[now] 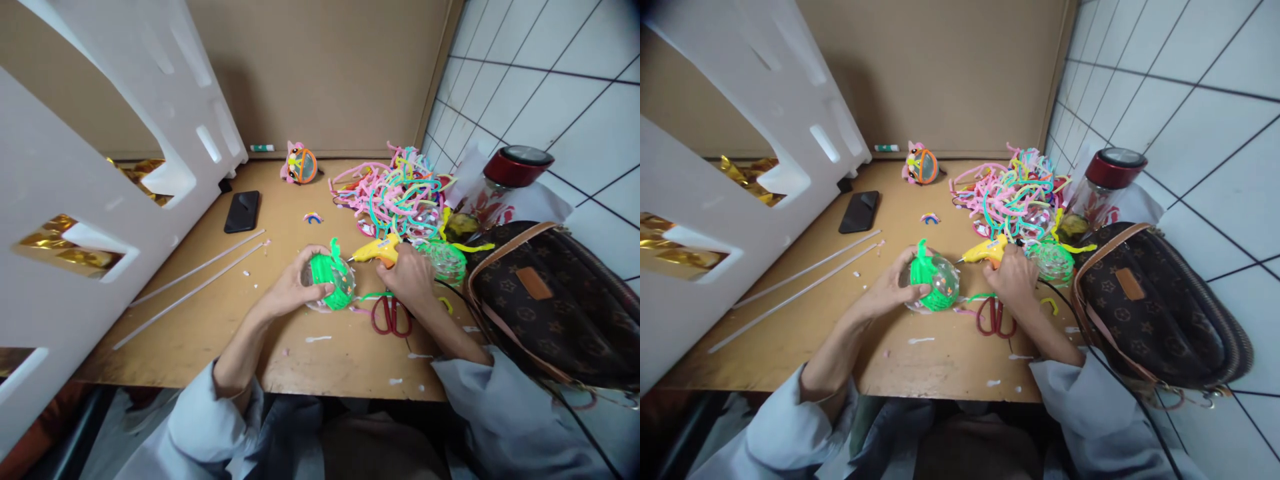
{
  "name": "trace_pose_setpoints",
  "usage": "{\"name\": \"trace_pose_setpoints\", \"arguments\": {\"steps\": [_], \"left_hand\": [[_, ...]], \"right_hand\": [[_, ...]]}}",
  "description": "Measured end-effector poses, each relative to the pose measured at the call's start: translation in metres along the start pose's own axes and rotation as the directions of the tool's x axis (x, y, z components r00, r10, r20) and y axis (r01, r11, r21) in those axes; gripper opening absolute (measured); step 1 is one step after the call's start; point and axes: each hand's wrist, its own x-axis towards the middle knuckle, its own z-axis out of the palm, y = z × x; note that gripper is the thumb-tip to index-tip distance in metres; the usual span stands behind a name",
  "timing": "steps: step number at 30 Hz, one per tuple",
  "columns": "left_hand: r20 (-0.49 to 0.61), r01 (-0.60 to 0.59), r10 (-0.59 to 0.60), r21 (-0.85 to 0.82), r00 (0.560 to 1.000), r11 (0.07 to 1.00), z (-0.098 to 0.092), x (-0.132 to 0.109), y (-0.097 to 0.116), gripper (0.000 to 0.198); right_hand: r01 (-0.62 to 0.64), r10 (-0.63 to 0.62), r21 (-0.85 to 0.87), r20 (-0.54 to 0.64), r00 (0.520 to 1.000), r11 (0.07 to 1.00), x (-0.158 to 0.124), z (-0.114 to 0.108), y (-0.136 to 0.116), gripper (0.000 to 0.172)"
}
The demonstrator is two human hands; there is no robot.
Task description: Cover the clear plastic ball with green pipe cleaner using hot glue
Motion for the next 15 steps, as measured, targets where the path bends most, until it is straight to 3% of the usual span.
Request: {"name": "trace_pose_setpoints", "arguments": {"steps": [4, 6, 11, 15], "left_hand": [[-0.033, 0.020, -0.019, 0.004, 0.999, 1.000, -0.002, 0.000, -0.003, 0.055], [-0.048, 0.006, -0.006, -0.007, 0.999, 1.000, -0.003, 0.001, -0.005, 0.054], [-0.050, -0.011, 0.010, -0.018, 0.999, 1.000, -0.005, 0.002, -0.008, 0.051], [-0.046, -0.010, 0.009, -0.021, 0.999, 1.000, -0.005, 0.001, -0.010, 0.054]], "right_hand": [[0.052, -0.005, 0.163, -0.276, 0.961, 0.985, -0.005, -0.005, 0.012, 0.035], [0.127, -0.039, 0.224, -0.360, 0.932, 0.966, -0.007, -0.007, 0.018, 0.031], [0.342, -0.179, 0.304, -0.455, 0.872, 0.889, -0.014, -0.007, 0.016, 0.023], [0.417, -0.210, 0.345, -0.503, 0.838, 0.841, -0.019, -0.009, 0.008, 0.022]]}}
